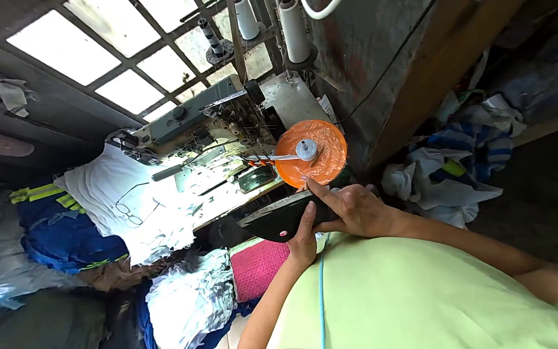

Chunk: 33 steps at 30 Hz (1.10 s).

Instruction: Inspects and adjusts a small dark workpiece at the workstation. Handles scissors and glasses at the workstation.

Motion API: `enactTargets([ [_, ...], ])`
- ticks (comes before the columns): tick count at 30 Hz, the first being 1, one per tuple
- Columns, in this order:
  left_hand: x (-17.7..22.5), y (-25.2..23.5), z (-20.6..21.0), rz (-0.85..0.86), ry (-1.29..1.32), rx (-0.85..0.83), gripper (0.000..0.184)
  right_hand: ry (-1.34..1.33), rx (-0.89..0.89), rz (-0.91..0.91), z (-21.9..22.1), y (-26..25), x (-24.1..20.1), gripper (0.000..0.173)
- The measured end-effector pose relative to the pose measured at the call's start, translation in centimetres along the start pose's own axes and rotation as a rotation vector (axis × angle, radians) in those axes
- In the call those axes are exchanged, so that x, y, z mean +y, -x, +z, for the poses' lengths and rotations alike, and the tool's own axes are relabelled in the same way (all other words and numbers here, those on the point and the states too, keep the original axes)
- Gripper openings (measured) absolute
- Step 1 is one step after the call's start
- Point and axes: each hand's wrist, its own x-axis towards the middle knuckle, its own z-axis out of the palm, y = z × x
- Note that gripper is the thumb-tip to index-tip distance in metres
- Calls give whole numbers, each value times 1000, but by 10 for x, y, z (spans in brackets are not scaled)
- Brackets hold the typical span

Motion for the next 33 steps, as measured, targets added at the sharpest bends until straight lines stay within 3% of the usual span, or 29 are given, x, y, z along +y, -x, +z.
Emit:
enactTargets([
  [4, -1, 2, -1, 16, -24, -8, 14, -30, -20, 33, 0, 2, 0, 86],
  [10, 3, 6, 1, -5, -74, -12, 9, -39, -37, -9, -4, 4, 2, 78],
  [13, 11, 5, -3, -27, -232, -138, 12, -87, -55, 33, -5, 7, 4, 83],
  [15, 17, 3, -8, -75, -276, -231, 24, -127, -80, 41, -4, 8, 3, 87],
  [17, 20, 4, -9, -135, -255, -233, 28, -147, -76, 55, -2, 9, 0, 90],
  [23, 20, 7, -10, -141, -238, -278, 16, -169, -99, 78, -2, 11, -1, 90],
  [29, 20, 2, -9, -198, -268, -232, 29, -226, -139, 91, -1, 12, 2, 91],
  [33, 15, 3, -15, -58, -305, -294, 20, -270, -125, 67, 3, 13, 5, 90],
])
